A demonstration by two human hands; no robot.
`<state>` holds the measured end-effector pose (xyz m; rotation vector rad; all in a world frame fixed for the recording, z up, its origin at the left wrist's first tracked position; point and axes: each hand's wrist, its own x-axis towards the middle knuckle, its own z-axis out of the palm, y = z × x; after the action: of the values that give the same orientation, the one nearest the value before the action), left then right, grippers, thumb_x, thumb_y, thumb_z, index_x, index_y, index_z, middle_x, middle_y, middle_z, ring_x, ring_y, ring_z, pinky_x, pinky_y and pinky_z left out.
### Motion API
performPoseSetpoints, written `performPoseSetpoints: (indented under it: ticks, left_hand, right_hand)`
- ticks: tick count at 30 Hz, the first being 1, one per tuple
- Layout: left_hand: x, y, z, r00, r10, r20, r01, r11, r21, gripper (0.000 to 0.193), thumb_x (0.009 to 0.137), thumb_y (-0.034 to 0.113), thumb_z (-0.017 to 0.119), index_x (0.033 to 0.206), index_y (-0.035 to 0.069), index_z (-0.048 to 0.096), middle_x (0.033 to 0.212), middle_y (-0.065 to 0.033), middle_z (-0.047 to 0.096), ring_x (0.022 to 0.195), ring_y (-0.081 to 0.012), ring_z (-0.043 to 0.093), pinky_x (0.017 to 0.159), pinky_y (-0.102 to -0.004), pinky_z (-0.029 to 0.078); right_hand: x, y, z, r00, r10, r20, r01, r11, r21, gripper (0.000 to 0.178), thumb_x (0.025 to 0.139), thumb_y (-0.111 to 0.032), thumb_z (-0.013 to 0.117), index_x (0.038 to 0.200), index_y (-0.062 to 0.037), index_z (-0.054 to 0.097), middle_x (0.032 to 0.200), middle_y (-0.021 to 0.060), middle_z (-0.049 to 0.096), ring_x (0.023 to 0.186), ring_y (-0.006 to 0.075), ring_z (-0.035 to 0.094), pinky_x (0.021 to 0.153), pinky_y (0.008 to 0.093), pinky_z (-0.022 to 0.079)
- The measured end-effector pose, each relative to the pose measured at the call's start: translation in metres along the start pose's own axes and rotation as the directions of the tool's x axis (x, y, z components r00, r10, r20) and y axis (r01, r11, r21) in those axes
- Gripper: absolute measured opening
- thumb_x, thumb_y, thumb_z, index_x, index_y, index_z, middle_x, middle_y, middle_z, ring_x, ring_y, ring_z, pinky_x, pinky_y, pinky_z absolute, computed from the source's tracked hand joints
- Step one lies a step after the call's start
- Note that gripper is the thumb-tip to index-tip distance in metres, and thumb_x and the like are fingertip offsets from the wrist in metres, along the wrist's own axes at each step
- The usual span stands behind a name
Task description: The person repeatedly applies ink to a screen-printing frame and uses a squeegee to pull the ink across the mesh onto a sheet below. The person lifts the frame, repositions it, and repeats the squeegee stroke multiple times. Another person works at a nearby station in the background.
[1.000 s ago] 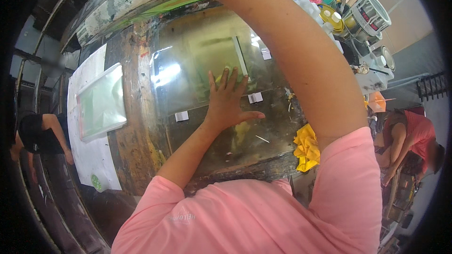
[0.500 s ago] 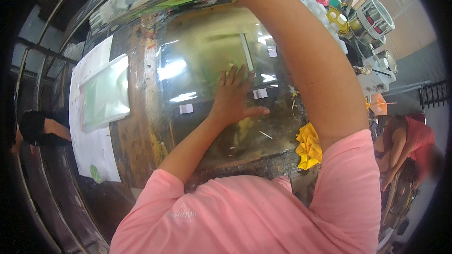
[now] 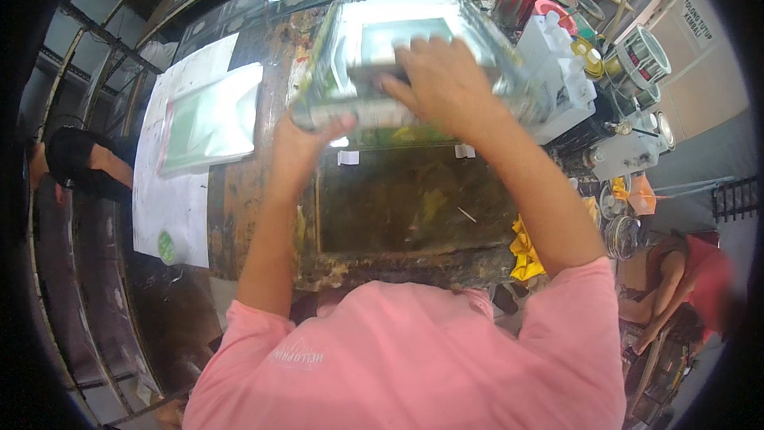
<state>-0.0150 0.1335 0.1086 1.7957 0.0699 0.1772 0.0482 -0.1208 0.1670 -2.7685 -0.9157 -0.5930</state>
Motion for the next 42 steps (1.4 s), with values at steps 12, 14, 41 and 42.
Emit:
performPoseSetpoints:
  ticks: [12,14,41,42]
  left_hand:
    - [-0.036,-0.122,0.018,0.982,0.190,0.001,-0.123,0.633,0.764,0.118,0.051,0.081,0.090,0.142,0.010,0.068,0.112,-0.0081,0.059,0.111,-0.0282,0.053,0.104,-0.0485,0.029]
    - [-0.036,-0.122,0.017,0.985,0.171,0.022,-0.128,0.639,0.758,0.120,0.050,0.081,0.090,0.144,0.010,0.068,0.110,-0.0073,0.059,0.109,-0.0278,0.054,0.104,-0.0485,0.029]
    - [-0.041,-0.132,0.017,0.918,0.397,-0.017,-0.293,0.707,0.644,0.120,0.067,0.064,0.094,0.157,-0.003,0.049,0.097,-0.0117,0.068,0.091,-0.0298,0.057,0.088,-0.0446,0.043]
    - [-0.040,-0.130,0.017,0.921,0.390,-0.024,-0.288,0.719,0.632,0.119,0.068,0.061,0.095,0.157,-0.003,0.049,0.099,-0.0132,0.069,0.092,-0.0312,0.057,0.089,-0.0455,0.044]
  right_hand:
    - [-0.083,-0.018,0.098,0.959,0.068,0.277,-0.115,0.981,0.159,0.039,0.092,-0.044,0.075,0.115,-0.0118,0.074,0.102,0.0093,0.071,0.095,0.0323,0.068,0.077,0.0463,0.057]
    - [-0.068,0.000,0.118,0.980,0.042,0.196,-0.070,0.988,0.138,0.040,0.091,-0.043,0.076,0.116,-0.0119,0.073,0.102,0.0086,0.069,0.095,0.0311,0.068,0.076,0.0454,0.057]
    - [-0.055,-0.003,0.080,0.945,0.103,0.309,-0.131,0.989,0.073,0.040,0.099,-0.051,0.068,0.105,-0.0115,0.069,0.098,0.0124,0.068,0.092,0.0351,0.070,0.073,0.0503,0.058]
    - [-0.063,-0.013,0.068,0.926,0.110,0.361,-0.146,0.987,0.074,0.040,0.099,-0.050,0.069,0.105,-0.0107,0.069,0.098,0.0125,0.068,0.093,0.0351,0.070,0.074,0.0502,0.058]
